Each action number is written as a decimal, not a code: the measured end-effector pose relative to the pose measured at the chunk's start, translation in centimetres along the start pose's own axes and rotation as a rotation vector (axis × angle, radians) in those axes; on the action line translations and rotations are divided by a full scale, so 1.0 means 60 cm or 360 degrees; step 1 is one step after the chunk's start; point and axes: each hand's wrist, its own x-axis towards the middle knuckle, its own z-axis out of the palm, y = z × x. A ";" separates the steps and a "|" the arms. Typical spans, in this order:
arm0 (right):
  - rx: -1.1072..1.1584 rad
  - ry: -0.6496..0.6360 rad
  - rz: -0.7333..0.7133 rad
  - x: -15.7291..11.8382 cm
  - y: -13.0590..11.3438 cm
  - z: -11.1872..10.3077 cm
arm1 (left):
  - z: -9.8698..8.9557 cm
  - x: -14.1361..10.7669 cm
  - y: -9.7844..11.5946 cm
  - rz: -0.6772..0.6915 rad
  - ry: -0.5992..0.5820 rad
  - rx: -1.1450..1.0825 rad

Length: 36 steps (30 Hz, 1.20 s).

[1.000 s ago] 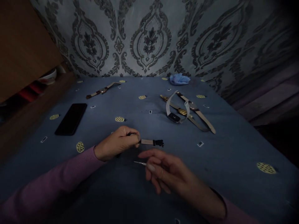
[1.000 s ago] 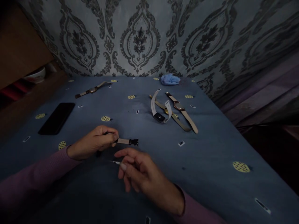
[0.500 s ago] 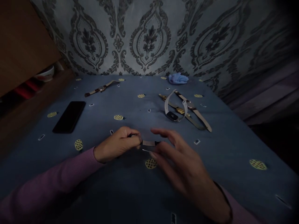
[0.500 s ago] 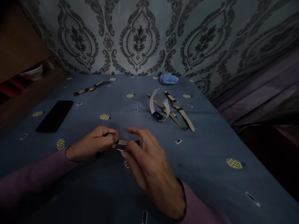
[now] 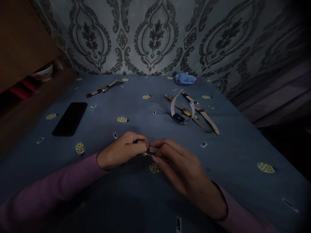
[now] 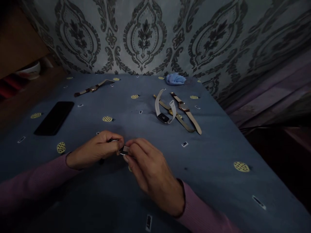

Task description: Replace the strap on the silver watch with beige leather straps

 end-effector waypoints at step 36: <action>-0.0053 0.0092 0.0052 -0.007 0.006 0.013 | -0.003 0.005 -0.005 -0.0055 0.0014 -0.0007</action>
